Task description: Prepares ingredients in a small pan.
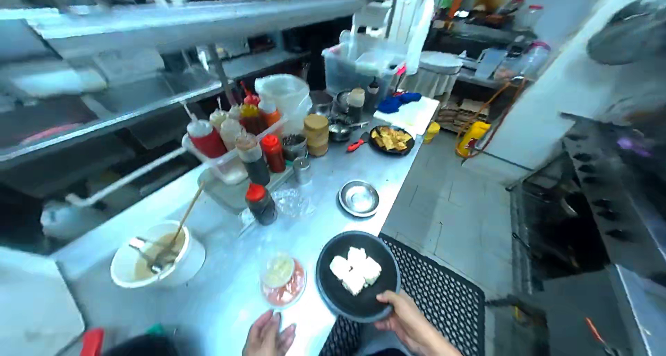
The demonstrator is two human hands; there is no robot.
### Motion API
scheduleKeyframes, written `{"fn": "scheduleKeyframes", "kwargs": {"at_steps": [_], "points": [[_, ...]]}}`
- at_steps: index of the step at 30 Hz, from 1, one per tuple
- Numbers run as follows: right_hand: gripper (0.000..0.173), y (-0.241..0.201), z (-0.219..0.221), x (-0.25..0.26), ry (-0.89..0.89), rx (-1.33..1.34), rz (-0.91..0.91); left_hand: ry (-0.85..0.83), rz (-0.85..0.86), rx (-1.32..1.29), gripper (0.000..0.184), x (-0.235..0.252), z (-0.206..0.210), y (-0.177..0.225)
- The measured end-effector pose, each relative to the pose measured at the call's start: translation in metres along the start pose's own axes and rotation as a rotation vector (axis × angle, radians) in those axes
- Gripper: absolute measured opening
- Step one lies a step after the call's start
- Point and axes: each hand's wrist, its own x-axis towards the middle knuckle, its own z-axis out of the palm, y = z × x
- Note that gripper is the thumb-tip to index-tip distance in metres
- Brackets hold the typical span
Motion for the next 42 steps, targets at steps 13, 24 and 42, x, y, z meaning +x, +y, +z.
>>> {"fn": "scheduleKeyframes", "kwargs": {"at_steps": [13, 24, 42], "points": [[0.05, -0.089, 0.039, 0.112, -0.402, -0.737, 0.081, 0.297, 0.087, -0.221, 0.033, 0.012, 0.033, 0.011], [0.043, -0.151, 0.092, 0.138, -0.507, -1.558, -0.995, 0.172, 0.565, 0.727, 0.023, 0.007, 0.091, 0.027], [0.034, -0.129, 0.096, 0.131, -0.491, -1.874, -1.156, 0.077, 0.801, 1.395, 0.053, 0.075, 0.116, 0.051]]}}
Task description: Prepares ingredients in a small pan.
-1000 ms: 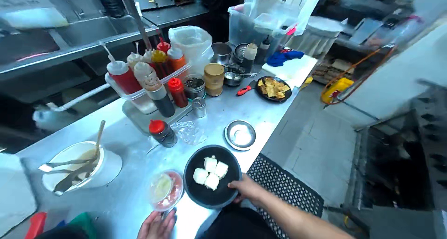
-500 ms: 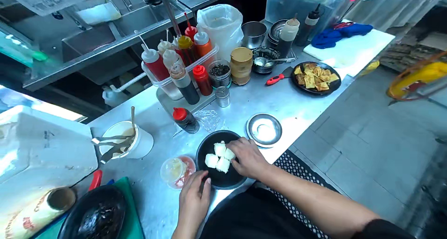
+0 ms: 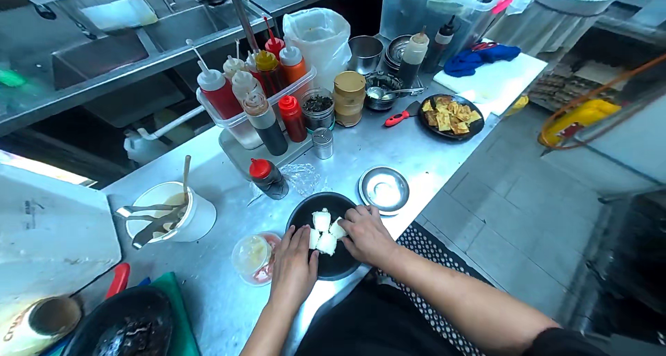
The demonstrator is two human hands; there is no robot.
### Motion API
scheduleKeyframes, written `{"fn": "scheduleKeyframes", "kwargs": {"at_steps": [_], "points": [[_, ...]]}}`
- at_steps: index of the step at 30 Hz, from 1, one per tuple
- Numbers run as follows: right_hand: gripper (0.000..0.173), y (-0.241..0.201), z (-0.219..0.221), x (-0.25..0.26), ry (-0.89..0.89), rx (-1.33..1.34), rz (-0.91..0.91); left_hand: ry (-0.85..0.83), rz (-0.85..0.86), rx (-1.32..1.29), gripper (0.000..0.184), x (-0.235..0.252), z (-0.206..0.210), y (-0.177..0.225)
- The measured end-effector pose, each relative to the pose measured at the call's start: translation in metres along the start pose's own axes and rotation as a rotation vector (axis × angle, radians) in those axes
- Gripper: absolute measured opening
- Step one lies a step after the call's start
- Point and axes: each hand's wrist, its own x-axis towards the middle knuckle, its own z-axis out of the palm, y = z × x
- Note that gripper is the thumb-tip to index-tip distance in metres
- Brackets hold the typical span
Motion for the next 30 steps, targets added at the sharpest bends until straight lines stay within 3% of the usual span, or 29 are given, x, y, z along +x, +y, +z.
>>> {"fn": "scheduleKeyframes", "kwargs": {"at_steps": [7, 11, 17, 25, 30], "points": [[0.038, 0.003, -0.018, 0.017, -0.009, 0.094, 0.013, -0.139, -0.008, -0.023, 0.055, 0.005, -0.012, 0.0], [0.037, -0.007, -0.027, 0.041, -0.061, 0.093, -0.033, -0.059, 0.003, -0.073, 0.054, -0.002, -0.009, -0.006], [0.055, -0.027, -0.026, 0.072, -0.241, 0.046, 0.118, -0.025, 0.04, -0.173, 0.047, -0.021, -0.014, -0.007], [0.039, -0.021, -0.01, 0.068, -0.173, 0.143, -0.01, 0.152, 0.014, -0.377, 0.042, -0.073, -0.021, -0.021], [0.039, -0.008, -0.008, 0.062, -0.172, 0.217, 0.008, 0.132, -0.13, -0.428, 0.037, -0.104, -0.037, -0.034]]}}
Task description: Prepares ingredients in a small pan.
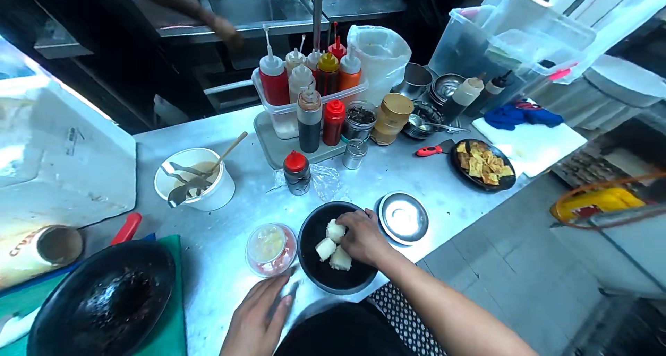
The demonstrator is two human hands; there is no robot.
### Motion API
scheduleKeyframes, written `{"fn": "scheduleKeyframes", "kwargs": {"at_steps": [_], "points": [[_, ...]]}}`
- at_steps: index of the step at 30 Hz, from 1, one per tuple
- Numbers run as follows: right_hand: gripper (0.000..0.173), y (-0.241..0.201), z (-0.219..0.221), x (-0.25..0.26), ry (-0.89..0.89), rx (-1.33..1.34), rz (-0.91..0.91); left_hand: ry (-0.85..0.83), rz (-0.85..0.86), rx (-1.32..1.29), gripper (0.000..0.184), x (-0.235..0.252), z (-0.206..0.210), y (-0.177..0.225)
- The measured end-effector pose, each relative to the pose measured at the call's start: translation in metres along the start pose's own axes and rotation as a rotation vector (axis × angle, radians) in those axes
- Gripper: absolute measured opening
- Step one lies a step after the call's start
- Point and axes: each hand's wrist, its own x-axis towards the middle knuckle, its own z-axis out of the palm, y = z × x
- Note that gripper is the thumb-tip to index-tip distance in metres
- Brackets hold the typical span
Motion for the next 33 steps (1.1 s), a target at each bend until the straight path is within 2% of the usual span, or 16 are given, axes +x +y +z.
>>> {"fn": "scheduleKeyframes", "kwargs": {"at_steps": [5, 9, 13, 17, 22, 30, 31, 33], "points": [[0.046, -0.006, 0.0, 0.005, -0.038, -0.059, 0.051, 0.004, -0.066, 0.004, 0.035, -0.013, -0.007, -0.007], [0.042, -0.007, 0.0, 0.008, -0.038, -0.068, 0.076, -0.006, -0.082, -0.01, 0.033, -0.018, -0.008, -0.006], [0.037, -0.009, -0.015, 0.005, 0.069, 0.049, 0.109, -0.037, -0.113, -0.035, 0.033, -0.025, -0.009, -0.007], [0.031, -0.005, -0.031, 0.01, 0.014, 0.215, 0.181, -0.045, -0.128, -0.032, 0.033, -0.029, -0.009, -0.011], [0.036, -0.012, -0.027, 0.007, 0.046, -0.008, 0.183, -0.042, -0.12, -0.031, 0.032, -0.028, -0.012, -0.015], [0.032, -0.014, -0.022, 0.005, -0.04, -0.037, 0.114, -0.038, -0.129, -0.028, 0.032, -0.03, -0.014, -0.019], [0.032, -0.014, -0.023, 0.003, -0.024, -0.015, 0.1, -0.037, -0.125, -0.029, 0.032, -0.031, -0.014, -0.019], [0.03, -0.011, -0.025, -0.003, 0.153, 0.017, 0.072, -0.04, -0.125, -0.034, 0.032, -0.031, -0.015, -0.02]]}}
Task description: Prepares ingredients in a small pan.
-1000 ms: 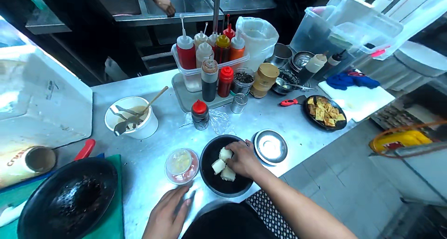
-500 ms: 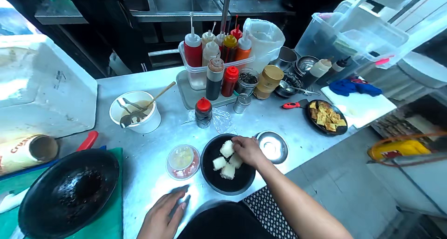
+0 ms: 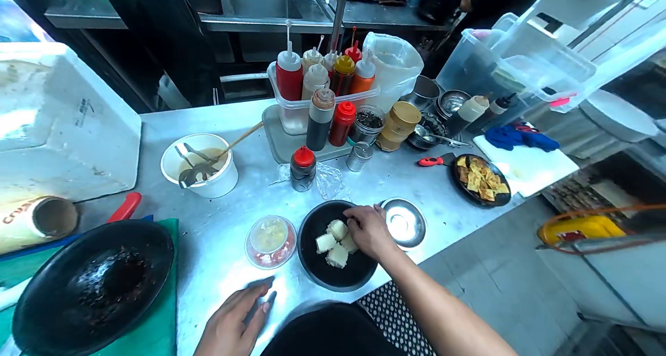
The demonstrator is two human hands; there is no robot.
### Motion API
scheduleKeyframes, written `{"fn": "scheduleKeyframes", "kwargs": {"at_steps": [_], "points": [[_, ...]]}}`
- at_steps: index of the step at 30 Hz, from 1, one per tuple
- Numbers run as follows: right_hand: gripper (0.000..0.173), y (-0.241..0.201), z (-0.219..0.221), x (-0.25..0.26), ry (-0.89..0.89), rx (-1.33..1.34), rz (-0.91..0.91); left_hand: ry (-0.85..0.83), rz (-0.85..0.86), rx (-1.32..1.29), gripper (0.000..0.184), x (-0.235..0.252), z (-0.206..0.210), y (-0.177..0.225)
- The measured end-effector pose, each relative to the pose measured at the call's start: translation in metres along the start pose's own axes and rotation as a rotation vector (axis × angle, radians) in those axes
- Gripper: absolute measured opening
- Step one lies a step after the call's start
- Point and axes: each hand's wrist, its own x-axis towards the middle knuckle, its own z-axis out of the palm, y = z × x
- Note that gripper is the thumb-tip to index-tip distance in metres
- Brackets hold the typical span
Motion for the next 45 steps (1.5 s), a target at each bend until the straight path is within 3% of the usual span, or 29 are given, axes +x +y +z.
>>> {"fn": "scheduleKeyframes", "kwargs": {"at_steps": [3, 8, 11, 13, 16, 20, 29, 33, 37, 39, 40, 42, 44, 45], "points": [[0.024, 0.005, -0.003, -0.011, 0.192, -0.011, -0.044, 0.005, -0.004, 0.008, 0.032, -0.001, 0.001, 0.0], [0.034, 0.0, 0.01, -0.049, -0.004, -0.112, -0.106, 0.034, 0.176, 0.088, 0.036, 0.024, 0.015, 0.011], [0.035, 0.0, 0.031, -0.068, 0.029, -0.174, -0.121, 0.093, 0.342, 0.142, 0.039, 0.054, 0.036, 0.023], [0.035, -0.001, 0.044, -0.076, 0.063, -0.203, -0.099, 0.043, 0.401, 0.213, 0.037, 0.075, 0.045, 0.036], [0.032, -0.002, 0.059, -0.083, 0.127, -0.225, -0.08, -0.034, 0.376, 0.373, 0.034, 0.102, 0.059, 0.055], [0.032, -0.003, 0.063, -0.087, 0.062, -0.164, -0.108, -0.111, 0.244, 0.526, 0.04, 0.124, 0.073, 0.064], [0.029, 0.01, 0.071, -0.092, 0.115, -0.107, -0.159, -0.01, 0.282, 0.578, 0.037, 0.122, 0.078, 0.056], [0.028, 0.011, 0.071, -0.091, 0.158, -0.087, -0.181, 0.043, 0.335, 0.493, 0.038, 0.111, 0.066, 0.056], [0.03, 0.009, 0.062, -0.09, 0.234, -0.029, -0.194, 0.302, 0.549, 0.232, 0.029, 0.085, 0.015, 0.068], [0.029, 0.004, 0.059, -0.086, 0.28, 0.019, -0.217, 0.402, 0.514, 0.309, 0.031, 0.081, -0.012, 0.07], [0.029, -0.001, 0.057, -0.082, 0.298, 0.037, -0.245, 0.387, 0.449, 0.387, 0.038, 0.083, -0.021, 0.064], [0.029, -0.018, 0.053, -0.072, 0.297, 0.076, -0.302, 0.203, 0.293, 0.504, 0.061, 0.094, -0.03, 0.041], [0.033, -0.041, 0.049, -0.063, 0.228, 0.123, -0.323, 0.044, 0.195, 0.514, 0.062, 0.103, -0.029, 0.025], [0.039, -0.053, 0.047, -0.059, 0.181, 0.148, -0.321, 0.052, 0.189, 0.486, 0.056, 0.104, -0.029, 0.023]]}}
